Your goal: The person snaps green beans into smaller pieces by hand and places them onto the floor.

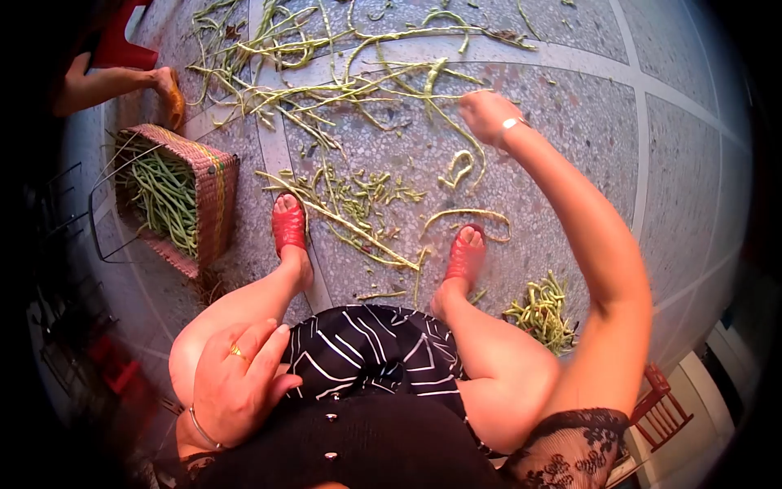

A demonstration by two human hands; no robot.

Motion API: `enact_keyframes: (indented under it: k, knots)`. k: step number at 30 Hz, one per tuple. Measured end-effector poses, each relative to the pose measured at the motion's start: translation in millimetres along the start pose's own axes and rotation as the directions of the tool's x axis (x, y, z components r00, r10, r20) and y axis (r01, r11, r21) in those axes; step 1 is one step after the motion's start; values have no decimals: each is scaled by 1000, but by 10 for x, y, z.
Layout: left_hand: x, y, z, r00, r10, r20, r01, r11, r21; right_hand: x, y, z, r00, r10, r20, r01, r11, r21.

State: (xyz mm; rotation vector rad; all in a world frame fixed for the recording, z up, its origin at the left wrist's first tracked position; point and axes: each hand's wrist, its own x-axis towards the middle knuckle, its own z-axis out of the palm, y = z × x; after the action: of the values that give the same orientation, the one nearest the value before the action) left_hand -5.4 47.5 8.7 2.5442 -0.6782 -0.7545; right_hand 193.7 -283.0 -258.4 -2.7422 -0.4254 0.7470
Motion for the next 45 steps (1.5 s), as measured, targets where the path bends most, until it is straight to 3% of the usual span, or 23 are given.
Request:
enact_keyframes:
  k: [3,6,9,12,16,17,19,22,24,26,30,32,33,35,37,41,44,45]
  knots:
    - [-3,-136,-66,998,-63,3,63,998,-11,656,-135,288,978,205,-43,-202,977,68]
    - [45,-257,-134,997,-82,10,82,995,-49,1051,-211,599,878,478,-5,-474,872,123]
    - [47,-319,-183,996,-89,13,90,994,-64,1092,-388,826,793,601,-94,-577,792,201]
    - [12,-329,-214,995,-95,1,95,993,-71,1052,-415,932,839,540,-70,-507,821,261]
    - [-70,-279,-240,995,-90,-43,87,994,-70,713,-638,803,885,257,-389,-15,850,527]
    - [-106,-259,-241,994,-91,-54,87,994,-66,555,-766,675,902,238,-361,24,807,591]
    - [-187,-236,-224,985,-71,-155,60,995,-77,234,-1012,447,908,113,-403,181,761,623]
    - [-277,-224,-131,889,19,-457,-98,984,-150,-404,-1562,-89,926,-42,-376,302,682,666]
    - [-388,-121,-255,894,-44,-446,-47,980,-192,-823,-1906,-366,898,-128,-420,378,713,591]
    - [-473,-159,-104,825,-88,-558,-105,947,-304,-1212,-2190,-550,884,-202,-421,429,706,563]
    - [-458,-2,-65,781,-346,-520,-144,710,-689,-1854,-2655,-740,791,-305,-531,555,722,412]
    - [-447,63,-19,746,-326,-580,-223,699,-679,-2080,-2796,-792,718,-349,-602,596,755,273]
    - [-435,73,4,730,-314,-607,-263,691,-673,-2195,-2891,-840,751,-312,-582,560,769,310]
    - [-405,72,87,730,-316,-605,-324,620,-715,-2326,-2964,-829,702,-322,-636,581,775,249]
    - [-381,101,105,759,-331,-560,-386,464,-797,-2410,-2992,-804,666,-329,-669,596,775,211]
    - [-308,302,57,746,-286,-601,-534,280,-798,-2442,-2911,-709,636,-356,-684,571,814,108]
    - [-121,210,145,690,-248,-680,-550,431,-715,-2542,-2979,-891,587,-298,-752,585,798,141]
    - [-88,247,130,663,-269,-699,-589,389,-709,-2578,-2944,-935,589,-266,-763,553,821,141]
